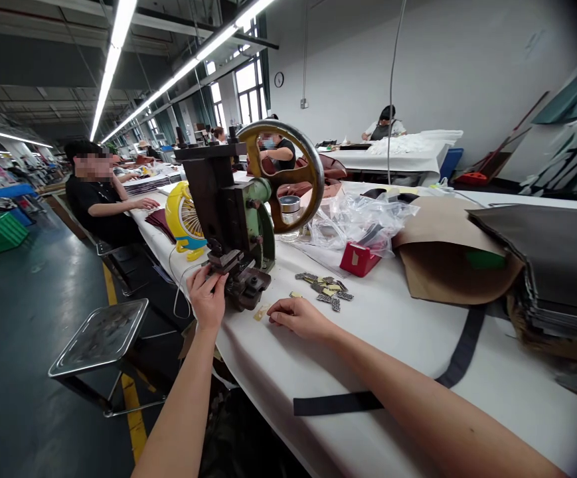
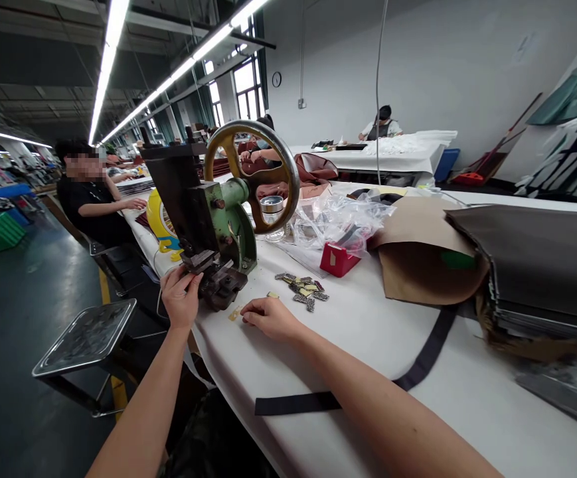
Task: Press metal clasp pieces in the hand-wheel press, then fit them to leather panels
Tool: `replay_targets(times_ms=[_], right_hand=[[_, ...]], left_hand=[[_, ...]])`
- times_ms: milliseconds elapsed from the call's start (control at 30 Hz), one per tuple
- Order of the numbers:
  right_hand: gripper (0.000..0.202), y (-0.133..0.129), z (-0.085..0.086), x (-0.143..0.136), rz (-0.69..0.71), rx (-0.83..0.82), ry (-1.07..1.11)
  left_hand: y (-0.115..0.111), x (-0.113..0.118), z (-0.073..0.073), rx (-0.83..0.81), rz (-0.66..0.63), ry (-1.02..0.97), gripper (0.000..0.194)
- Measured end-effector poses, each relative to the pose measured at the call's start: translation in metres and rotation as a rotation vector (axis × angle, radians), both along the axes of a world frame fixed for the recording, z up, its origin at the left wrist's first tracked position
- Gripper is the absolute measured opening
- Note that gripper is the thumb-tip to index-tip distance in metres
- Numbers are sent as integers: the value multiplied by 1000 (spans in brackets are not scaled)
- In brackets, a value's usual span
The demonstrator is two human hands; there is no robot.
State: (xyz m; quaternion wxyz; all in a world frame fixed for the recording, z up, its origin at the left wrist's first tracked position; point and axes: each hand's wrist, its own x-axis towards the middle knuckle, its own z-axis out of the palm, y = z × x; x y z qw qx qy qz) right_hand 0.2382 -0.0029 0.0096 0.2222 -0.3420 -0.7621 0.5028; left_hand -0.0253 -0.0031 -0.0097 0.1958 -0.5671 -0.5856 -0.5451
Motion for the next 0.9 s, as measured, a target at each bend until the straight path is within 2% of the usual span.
replay_targets(times_ms=[167, 333, 467, 533, 600, 633, 667, 733, 833, 900], right_hand=[[29, 2, -5, -1, 6, -5, 28], [28, 6, -7, 0, 10, 22, 8], [28, 4, -10, 1, 11, 51, 6], [29, 0, -12, 2, 15, 44, -2], [30, 0, -8, 3, 30, 55, -18], [30, 4, 0, 3, 30, 93, -26], [28, 10, 13, 4, 9, 159, -28], [25, 35, 58, 4, -118, 390, -7], [32, 97, 159, 0, -469, 823, 68], [43, 147, 218, -6, -573, 889, 90]], left_hand=[[-1, -6, 8, -134, -120, 156, 32], [-15, -18, 19, -322, -59, 395, 37], [-20, -30, 34, -438, -175, 485, 42], [-20, -30, 32, -468, -230, 449, 43], [-21, -25, 19, -448, -222, 361, 47], [-21, -21, 10, -414, -198, 302, 49], [-21, -15, -1, -361, -167, 232, 52], [-19, -5, -21, -235, -116, 91, 53], [-14, 6, -38, -135, -105, -7, 47], [-13, 8, -39, -143, -109, -2, 45]])
